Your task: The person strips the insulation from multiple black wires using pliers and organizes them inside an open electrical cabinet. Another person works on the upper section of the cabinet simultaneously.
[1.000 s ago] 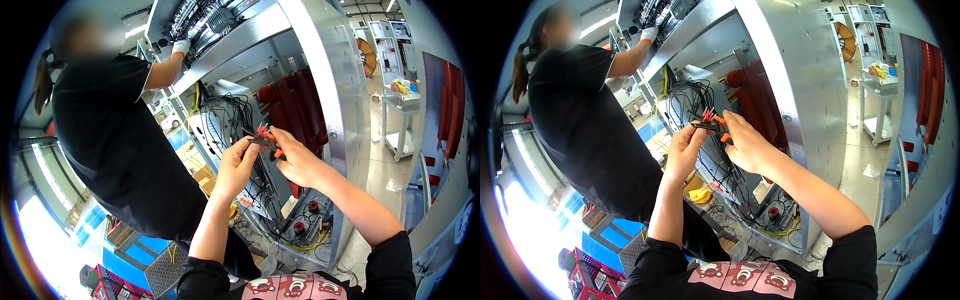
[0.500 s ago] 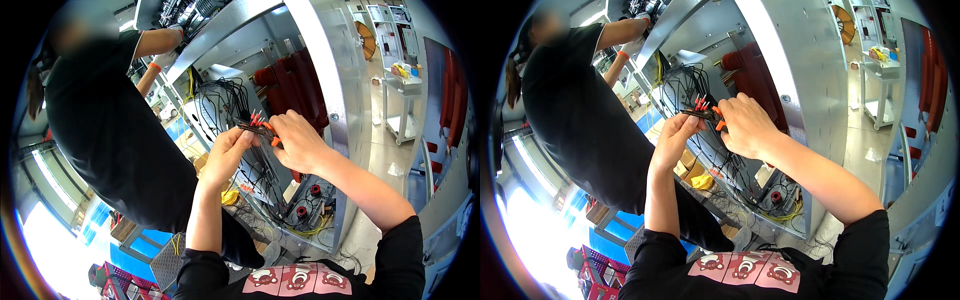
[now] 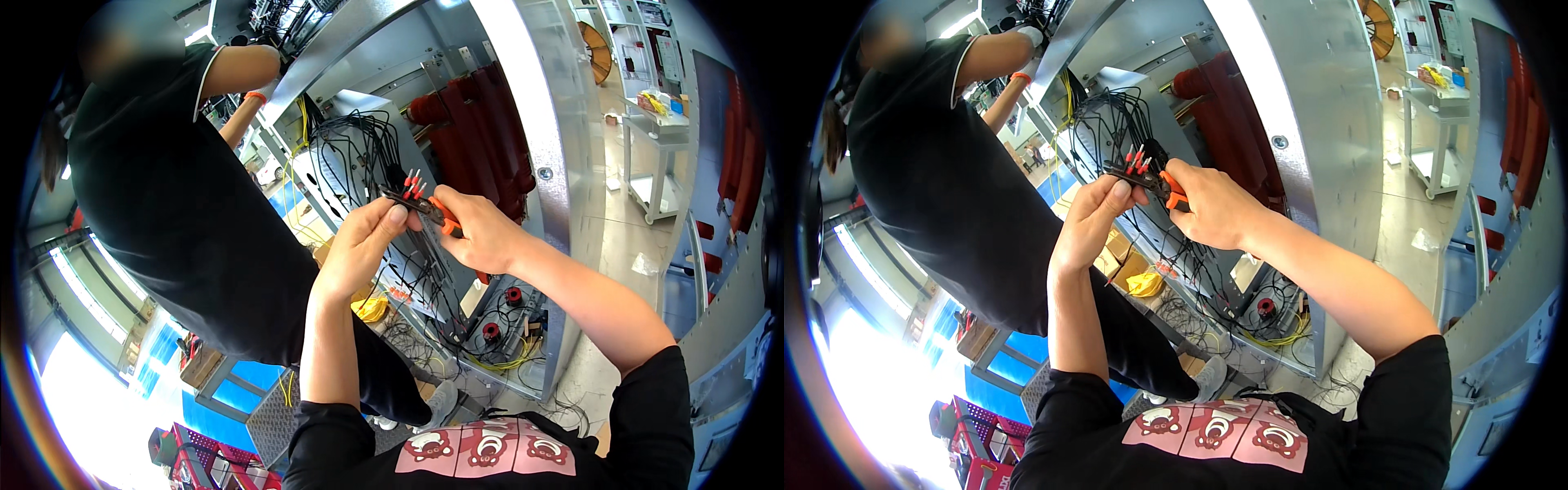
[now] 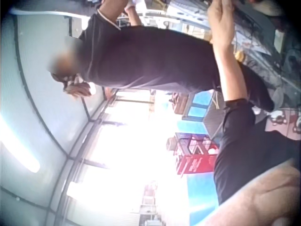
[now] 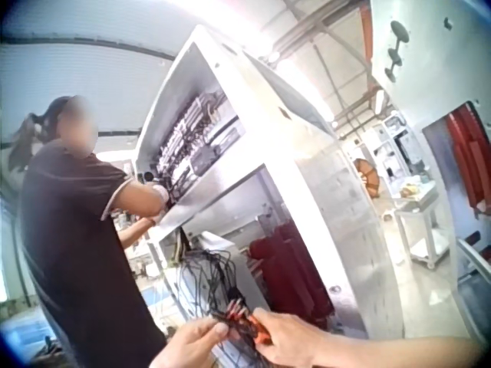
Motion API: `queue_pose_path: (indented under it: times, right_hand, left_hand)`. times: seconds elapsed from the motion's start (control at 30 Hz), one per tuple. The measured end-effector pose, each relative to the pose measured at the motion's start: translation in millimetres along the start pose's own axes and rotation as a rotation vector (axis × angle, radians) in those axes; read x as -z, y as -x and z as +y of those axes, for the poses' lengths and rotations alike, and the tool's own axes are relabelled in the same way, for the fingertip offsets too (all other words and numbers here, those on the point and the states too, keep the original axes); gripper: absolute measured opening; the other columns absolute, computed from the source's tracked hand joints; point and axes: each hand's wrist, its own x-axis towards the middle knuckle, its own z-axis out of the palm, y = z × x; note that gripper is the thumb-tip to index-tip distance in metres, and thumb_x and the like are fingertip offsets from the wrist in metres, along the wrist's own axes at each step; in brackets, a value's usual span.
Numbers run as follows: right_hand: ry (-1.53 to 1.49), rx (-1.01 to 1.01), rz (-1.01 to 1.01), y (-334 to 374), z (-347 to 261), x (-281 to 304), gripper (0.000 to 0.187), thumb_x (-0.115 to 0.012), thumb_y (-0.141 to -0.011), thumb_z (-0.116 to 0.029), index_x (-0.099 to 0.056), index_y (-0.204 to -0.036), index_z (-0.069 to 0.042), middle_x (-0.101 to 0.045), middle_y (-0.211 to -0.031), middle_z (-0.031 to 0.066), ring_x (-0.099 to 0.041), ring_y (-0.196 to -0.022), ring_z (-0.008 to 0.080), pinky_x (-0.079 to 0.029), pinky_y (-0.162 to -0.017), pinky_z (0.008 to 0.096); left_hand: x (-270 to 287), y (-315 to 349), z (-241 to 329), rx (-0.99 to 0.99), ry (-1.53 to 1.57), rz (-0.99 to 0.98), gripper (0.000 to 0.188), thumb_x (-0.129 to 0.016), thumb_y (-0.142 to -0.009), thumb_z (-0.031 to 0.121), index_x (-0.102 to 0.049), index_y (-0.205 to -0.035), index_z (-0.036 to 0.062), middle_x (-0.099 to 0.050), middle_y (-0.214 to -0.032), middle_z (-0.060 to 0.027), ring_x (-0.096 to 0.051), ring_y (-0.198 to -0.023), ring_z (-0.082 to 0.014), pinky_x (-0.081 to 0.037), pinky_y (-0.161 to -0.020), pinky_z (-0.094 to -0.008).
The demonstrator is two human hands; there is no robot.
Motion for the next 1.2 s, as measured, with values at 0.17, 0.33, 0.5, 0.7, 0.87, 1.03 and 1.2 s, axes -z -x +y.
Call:
queue_pose_path:
  times: [0.17, 0.33, 0.5, 0.7, 0.87, 1.03, 1.2]
  right_hand:
    - [0.003, -0.003, 0.086, 2, 17, -9, 0.022, -0.06, -0.08, -0.004, -0.047, -0.098, -0.002, -0.055, -0.072, 0.0185, -0.058, -0.069, 0.039, -0.045, -0.067, 0.0406]
    - [0.31, 0.042, 0.103, -2, 5, -8, 0.032, -0.066, -0.076, -0.01, -0.048, -0.102, -0.001, -0.059, -0.095, 0.0177, -0.058, -0.098, 0.0367, -0.046, -0.087, 0.0445]
    - [0.464, 0.143, 0.138, -2, -10, 2, 0.047, -0.068, -0.075, -0.009, -0.047, -0.116, 0.002, -0.053, -0.108, 0.0152, -0.052, -0.107, 0.0331, -0.044, -0.095, 0.0426]
    - [0.42, 0.156, 0.115, 0, -13, 3, 0.051, -0.067, -0.075, -0.005, -0.046, -0.12, 0.003, -0.051, -0.111, 0.0162, -0.051, -0.108, 0.0339, -0.045, -0.095, 0.0416]
    - [0.416, 0.22, 0.11, -4, -15, 2, 0.05, -0.067, -0.075, -0.005, -0.045, -0.118, 0.004, -0.05, -0.11, 0.0171, -0.051, -0.108, 0.0346, -0.045, -0.095, 0.0419]
    - [0.381, 0.151, 0.007, 0, -12, 2, 0.041, -0.067, -0.075, -0.005, -0.044, -0.108, 0.002, -0.05, -0.107, 0.0169, -0.051, -0.105, 0.0348, -0.046, -0.09, 0.0436]
    - [0.321, 0.121, 0.017, -2, -9, -1, 0.034, -0.066, -0.076, -0.006, -0.042, -0.099, 0.0, -0.054, -0.095, 0.019, -0.055, -0.095, 0.0381, -0.047, -0.081, 0.0451]
  left_hand:
    - [-12, -2, 2, -0.044, 0.053, 0.106, 0.035, -0.048, -0.103, 0.03, -0.062, -0.097, -0.0016, -0.059, -0.089, -0.0008, -0.049, -0.083, -0.0098, -0.042, -0.081, -0.0266]
    - [-5, 4, -9, -0.001, 0.025, 0.119, 0.032, -0.048, -0.102, 0.028, -0.063, -0.095, 0.0005, -0.062, -0.088, -0.0012, -0.053, -0.085, -0.0097, -0.043, -0.083, -0.0262]
    - [6, 3, -8, 0.068, 0.133, 0.038, 0.025, -0.051, -0.098, 0.023, -0.065, -0.095, 0.0023, -0.064, -0.088, -0.0023, -0.056, -0.083, -0.0091, -0.044, -0.08, -0.0249]
    - [12, 1, -5, 0.087, 0.131, -0.062, 0.023, -0.053, -0.094, 0.018, -0.067, -0.103, 0.0015, -0.065, -0.087, -0.0034, -0.051, -0.077, -0.0067, -0.041, -0.076, -0.0226]
    - [19, 2, 0, 0.075, 0.132, -0.033, 0.023, -0.053, -0.094, 0.016, -0.066, -0.104, -0.0002, -0.068, -0.092, -0.0057, -0.058, -0.085, -0.0081, -0.045, -0.081, -0.0231]
    - [13, 3, -5, 0.097, 0.181, -0.028, 0.023, -0.055, -0.095, 0.019, -0.068, -0.101, 0.0013, -0.063, -0.086, 0.0, -0.05, -0.08, -0.0059, -0.042, -0.079, -0.023]
    - [13, 2, -10, 0.105, 0.194, -0.025, 0.025, -0.055, -0.097, 0.024, -0.068, -0.099, 0.002, -0.061, -0.083, 0.0015, -0.048, -0.077, -0.0054, -0.042, -0.078, -0.0229]
